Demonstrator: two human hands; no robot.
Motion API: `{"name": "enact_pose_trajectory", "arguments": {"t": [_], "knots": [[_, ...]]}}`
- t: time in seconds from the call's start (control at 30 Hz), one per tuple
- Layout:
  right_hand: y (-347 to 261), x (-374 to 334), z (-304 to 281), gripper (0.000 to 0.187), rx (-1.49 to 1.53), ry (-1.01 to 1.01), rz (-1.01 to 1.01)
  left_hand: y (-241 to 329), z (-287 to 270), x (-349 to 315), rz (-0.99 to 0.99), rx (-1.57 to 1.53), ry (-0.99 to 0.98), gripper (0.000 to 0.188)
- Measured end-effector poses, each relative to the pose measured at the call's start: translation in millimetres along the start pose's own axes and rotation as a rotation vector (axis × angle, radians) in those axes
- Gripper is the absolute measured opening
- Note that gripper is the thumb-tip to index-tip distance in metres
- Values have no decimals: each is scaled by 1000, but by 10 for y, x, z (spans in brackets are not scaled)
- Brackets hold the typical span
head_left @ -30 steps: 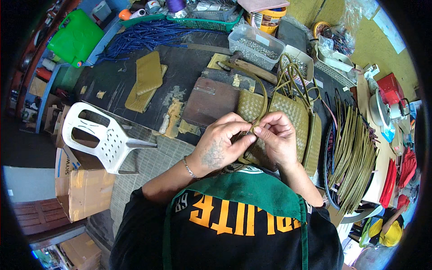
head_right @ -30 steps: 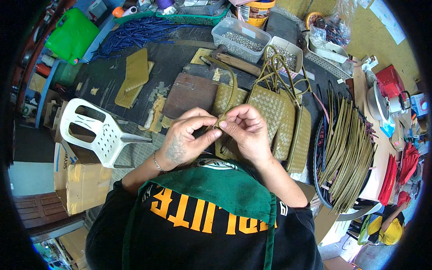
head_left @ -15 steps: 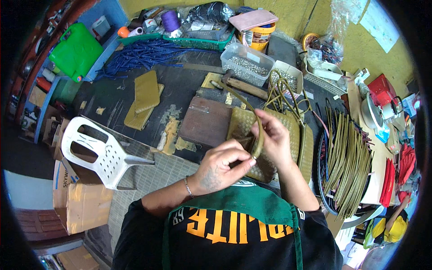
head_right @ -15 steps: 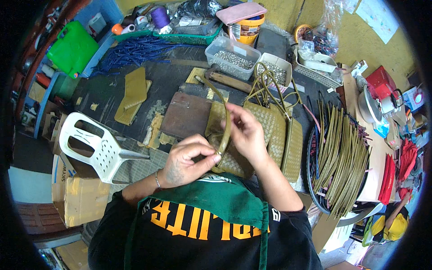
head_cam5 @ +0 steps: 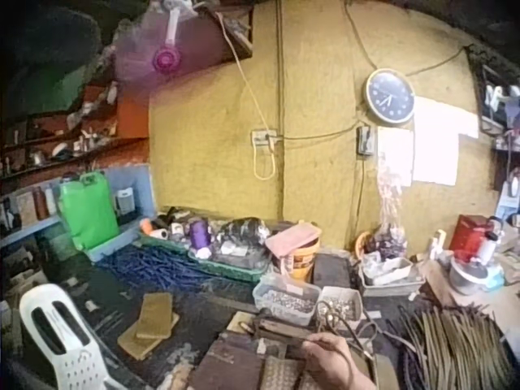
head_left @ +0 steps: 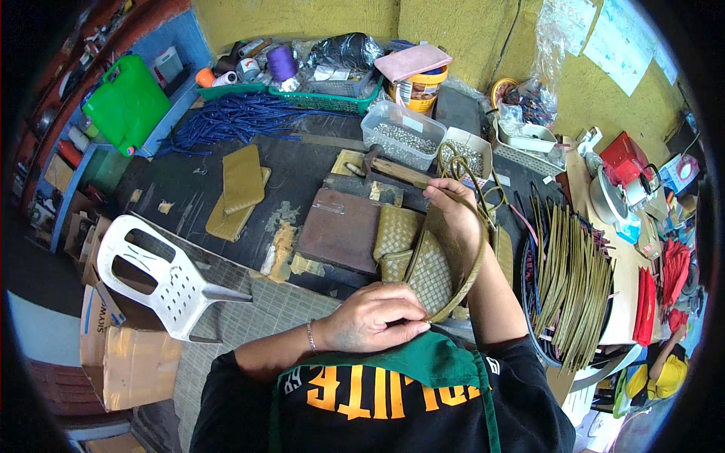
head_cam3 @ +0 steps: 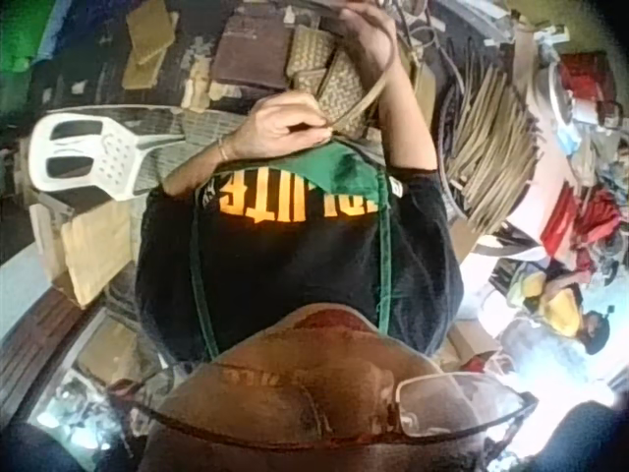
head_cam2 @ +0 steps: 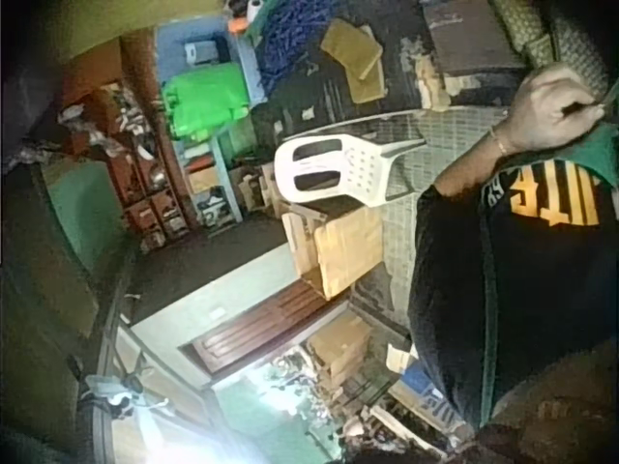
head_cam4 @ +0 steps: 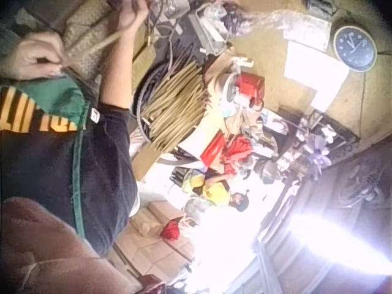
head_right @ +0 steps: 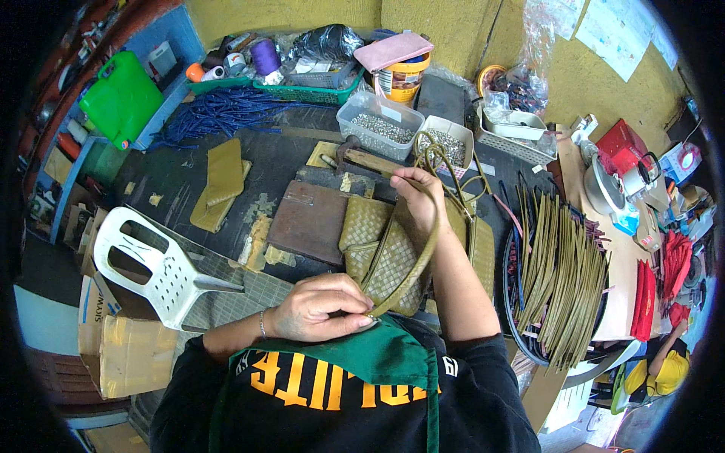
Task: The person assembles woven bags by selecting woven strips and attaching them to the handles of a woven bag by hand, then placing smaller woven pouches into the bag.
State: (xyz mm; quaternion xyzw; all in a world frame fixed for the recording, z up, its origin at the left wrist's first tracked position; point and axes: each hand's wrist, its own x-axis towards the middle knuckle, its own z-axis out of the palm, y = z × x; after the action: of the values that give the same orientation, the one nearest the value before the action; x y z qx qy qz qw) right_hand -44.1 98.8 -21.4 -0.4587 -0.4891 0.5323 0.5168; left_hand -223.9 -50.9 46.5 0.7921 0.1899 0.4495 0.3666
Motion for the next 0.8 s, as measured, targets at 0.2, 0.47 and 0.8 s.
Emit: {"name": "enact_pose_trajectory", "arguments": {"t": [0.2, 0.47, 0.8], "knots": [[-252, -400, 0, 14, 513, -166, 132, -88, -102, -11, -19, 191, -15, 9], [-369, -923, 71, 15, 667, -198, 144, -131, -130, -11, -47, 403, -56, 9], [-306, -1447, 223, 14, 348, -174, -149, -134, -138, 9, -17, 577, -72, 15]]}}
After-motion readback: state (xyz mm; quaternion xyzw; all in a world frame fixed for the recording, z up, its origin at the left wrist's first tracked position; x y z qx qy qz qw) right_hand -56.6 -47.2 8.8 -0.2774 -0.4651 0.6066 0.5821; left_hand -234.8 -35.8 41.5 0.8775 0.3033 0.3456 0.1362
